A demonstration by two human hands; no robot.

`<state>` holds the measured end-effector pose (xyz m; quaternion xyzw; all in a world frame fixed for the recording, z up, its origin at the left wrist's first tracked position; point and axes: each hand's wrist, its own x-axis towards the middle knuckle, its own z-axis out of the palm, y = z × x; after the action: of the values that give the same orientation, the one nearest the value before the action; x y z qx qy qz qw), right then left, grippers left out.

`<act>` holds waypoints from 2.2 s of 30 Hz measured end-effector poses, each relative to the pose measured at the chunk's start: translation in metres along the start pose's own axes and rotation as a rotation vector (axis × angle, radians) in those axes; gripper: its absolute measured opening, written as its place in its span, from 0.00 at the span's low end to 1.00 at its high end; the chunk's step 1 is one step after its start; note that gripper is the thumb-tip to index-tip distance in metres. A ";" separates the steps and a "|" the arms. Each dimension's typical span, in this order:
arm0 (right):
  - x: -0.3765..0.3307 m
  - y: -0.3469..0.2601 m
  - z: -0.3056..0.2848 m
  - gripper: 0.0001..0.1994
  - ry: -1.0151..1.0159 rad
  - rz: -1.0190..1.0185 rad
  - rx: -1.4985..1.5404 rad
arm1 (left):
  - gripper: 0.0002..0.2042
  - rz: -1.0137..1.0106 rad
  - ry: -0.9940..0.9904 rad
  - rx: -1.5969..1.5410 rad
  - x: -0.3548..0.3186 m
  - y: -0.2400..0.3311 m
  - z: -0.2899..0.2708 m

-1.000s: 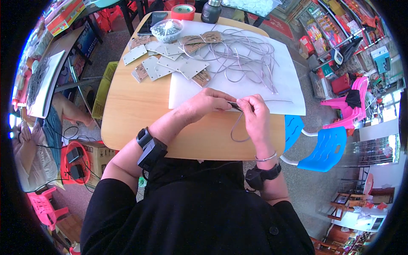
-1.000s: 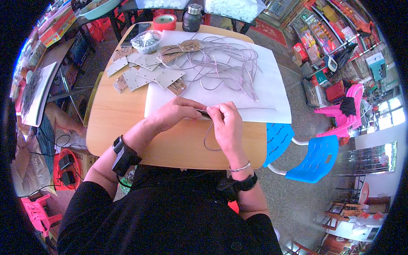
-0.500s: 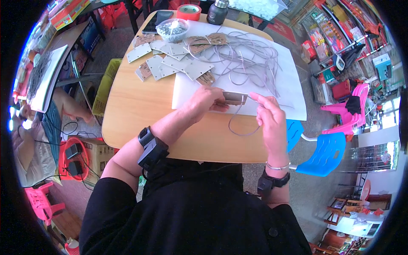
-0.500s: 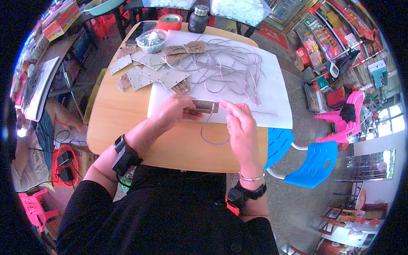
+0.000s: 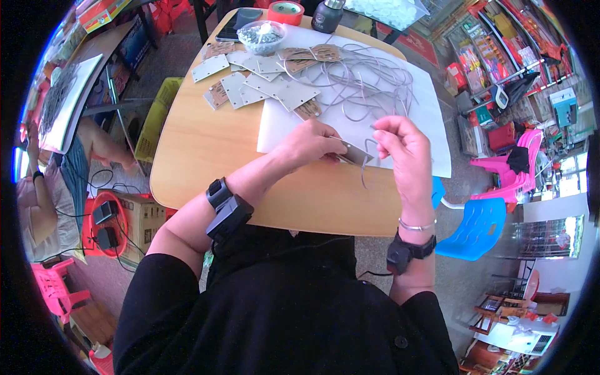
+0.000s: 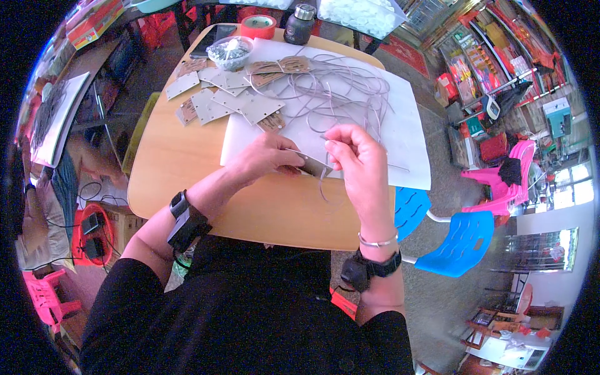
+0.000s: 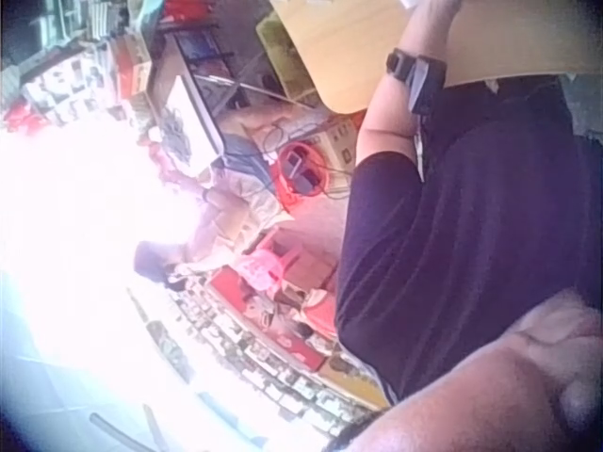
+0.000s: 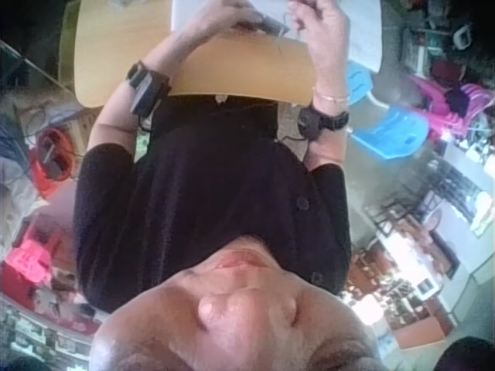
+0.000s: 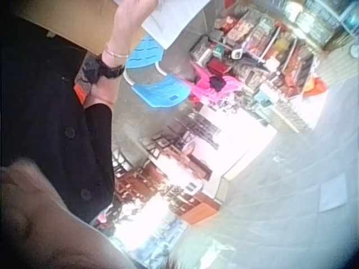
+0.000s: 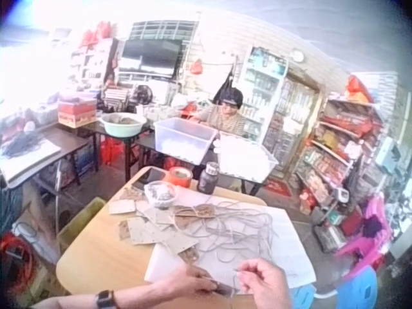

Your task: Threading and assembling wires through small holes in templates or components.

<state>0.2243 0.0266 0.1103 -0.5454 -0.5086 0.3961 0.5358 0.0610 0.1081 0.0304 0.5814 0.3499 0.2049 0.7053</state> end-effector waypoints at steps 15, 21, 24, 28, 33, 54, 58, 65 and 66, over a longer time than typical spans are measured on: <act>0.009 0.040 -0.021 0.04 -0.329 0.181 -0.316 | 0.11 0.012 -0.169 -0.044 -0.006 0.007 0.001; 0.009 0.044 -0.026 0.04 -0.420 0.318 -0.104 | 0.11 -0.024 -0.217 -0.101 -0.006 0.005 -0.001; 0.007 0.045 -0.027 0.05 -0.449 0.365 0.000 | 0.11 -0.039 -0.229 -0.118 -0.005 0.004 -0.001; 0.004 0.043 -0.023 0.05 -0.427 0.401 0.016 | 0.11 -0.051 -0.242 -0.082 -0.004 0.001 0.000; 0.002 0.044 -0.021 0.06 -0.400 0.311 -0.066 | 0.11 -0.056 -0.247 -0.112 -0.003 0.002 -0.001; 0.003 0.037 -0.023 0.07 -0.461 0.345 -0.137 | 0.11 -0.032 -0.260 -0.022 -0.002 0.000 -0.004; 0.003 0.040 -0.024 0.06 -0.435 0.332 -0.091 | 0.11 -0.041 -0.257 -0.025 -0.001 0.001 -0.004; 0.003 0.044 -0.021 0.05 -0.455 0.298 -0.184 | 0.11 -0.027 -0.280 -0.049 -0.002 0.000 -0.003; 0.003 0.044 -0.020 0.05 -0.456 0.297 -0.183 | 0.11 -0.018 -0.286 -0.037 -0.001 -0.001 -0.004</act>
<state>0.2504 0.0297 0.0698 -0.5568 -0.5640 0.5352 0.2923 0.0571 0.1097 0.0299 0.5883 0.2473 0.1200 0.7605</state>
